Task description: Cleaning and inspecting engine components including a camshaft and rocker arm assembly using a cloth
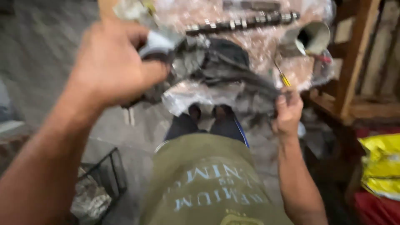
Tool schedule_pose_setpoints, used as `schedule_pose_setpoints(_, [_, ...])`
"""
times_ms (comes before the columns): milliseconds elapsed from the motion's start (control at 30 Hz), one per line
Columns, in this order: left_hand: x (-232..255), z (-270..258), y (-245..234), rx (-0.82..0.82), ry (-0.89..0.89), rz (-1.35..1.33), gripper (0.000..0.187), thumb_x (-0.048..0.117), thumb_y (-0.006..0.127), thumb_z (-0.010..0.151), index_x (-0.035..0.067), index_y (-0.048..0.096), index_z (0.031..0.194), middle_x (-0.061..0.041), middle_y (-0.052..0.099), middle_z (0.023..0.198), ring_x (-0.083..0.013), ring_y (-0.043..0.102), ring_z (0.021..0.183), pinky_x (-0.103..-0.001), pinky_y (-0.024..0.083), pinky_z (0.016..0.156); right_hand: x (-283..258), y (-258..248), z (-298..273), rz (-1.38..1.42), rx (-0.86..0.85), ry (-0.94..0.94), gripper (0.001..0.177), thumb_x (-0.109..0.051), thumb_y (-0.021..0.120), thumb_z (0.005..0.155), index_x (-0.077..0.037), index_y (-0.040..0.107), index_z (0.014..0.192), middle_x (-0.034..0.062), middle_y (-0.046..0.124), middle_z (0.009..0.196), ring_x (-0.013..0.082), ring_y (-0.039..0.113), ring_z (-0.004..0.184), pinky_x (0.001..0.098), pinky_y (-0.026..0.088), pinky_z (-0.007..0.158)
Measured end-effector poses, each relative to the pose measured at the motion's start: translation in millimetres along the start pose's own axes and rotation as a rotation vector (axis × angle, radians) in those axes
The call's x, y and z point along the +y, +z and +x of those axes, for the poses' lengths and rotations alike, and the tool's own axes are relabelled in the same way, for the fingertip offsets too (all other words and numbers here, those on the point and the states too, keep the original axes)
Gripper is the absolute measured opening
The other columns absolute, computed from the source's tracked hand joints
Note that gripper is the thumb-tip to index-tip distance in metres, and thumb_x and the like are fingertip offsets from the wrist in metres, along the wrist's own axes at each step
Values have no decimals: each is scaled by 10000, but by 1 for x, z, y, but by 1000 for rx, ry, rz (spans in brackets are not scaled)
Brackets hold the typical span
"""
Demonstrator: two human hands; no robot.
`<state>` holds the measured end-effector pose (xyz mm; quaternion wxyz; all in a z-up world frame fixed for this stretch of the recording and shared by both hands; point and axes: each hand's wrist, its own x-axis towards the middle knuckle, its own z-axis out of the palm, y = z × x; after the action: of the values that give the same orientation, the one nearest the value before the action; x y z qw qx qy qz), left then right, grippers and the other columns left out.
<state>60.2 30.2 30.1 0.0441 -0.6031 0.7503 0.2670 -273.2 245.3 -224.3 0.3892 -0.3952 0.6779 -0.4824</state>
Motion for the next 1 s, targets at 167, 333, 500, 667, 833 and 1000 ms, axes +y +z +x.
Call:
schedule_pose_setpoints(167, [36, 18, -4, -134, -107, -82, 132, 238, 623, 699, 106, 623, 703, -60, 529, 597, -195, 478, 566, -407, 372, 476, -69, 17, -7, 541, 35, -8, 227, -295, 658, 891, -170, 477, 944, -52, 448, 748, 41, 396, 629, 203, 291, 576])
schedule_pose_setpoints(333, [30, 42, 20, -110, -44, -44, 201, 304, 599, 649, 113, 536, 660, -170, 536, 628, -405, 492, 643, -502, 390, 579, -44, 67, 42, 1903, -209, 526, 225, -222, 446, 1111, -188, 607, 957, -15, 641, 983, 163, 552, 959, 302, 428, 995])
schedule_pose_setpoints(500, [37, 51, 8, -168, -142, -142, 178, 283, 662, 719, 136, 586, 784, -64, 657, 767, -241, 604, 716, -436, 403, 581, -1, 107, 38, 220, -162, -205, 160, -141, 632, 952, -41, 636, 1077, 94, 623, 1104, 222, 590, 1073, 353, 484, 948])
schedule_pose_setpoints(667, [28, 67, 14, -132, -2, 98, 258, 279, 605, 721, 95, 597, 901, -150, 662, 851, -381, 619, 743, -500, 435, 563, -14, 163, 66, -318, -246, -588, 496, -156, 675, 918, -102, 554, 1397, 199, 476, 1405, 388, 516, 1251, 502, 431, 1102])
schedule_pose_setpoints(833, [25, 65, 13, -73, 173, 222, 390, 105, 608, 755, -15, 626, 1126, -297, 684, 1097, -510, 649, 973, -575, 523, 735, 7, 187, 82, -736, -388, -637, 649, -211, 754, 860, -205, 510, 1462, 242, 523, 1247, 440, 604, 925, 529, 525, 726])
schedule_pose_setpoints(1000, [18, 59, 37, 228, 247, -120, 458, 352, 755, 923, 130, 631, 1304, -172, 686, 1267, -391, 637, 1088, -533, 473, 854, -4, 176, 77, -578, -290, -715, 405, -90, 685, 824, -87, 674, 1228, 214, 570, 940, 445, 536, 811, 529, 414, 684])
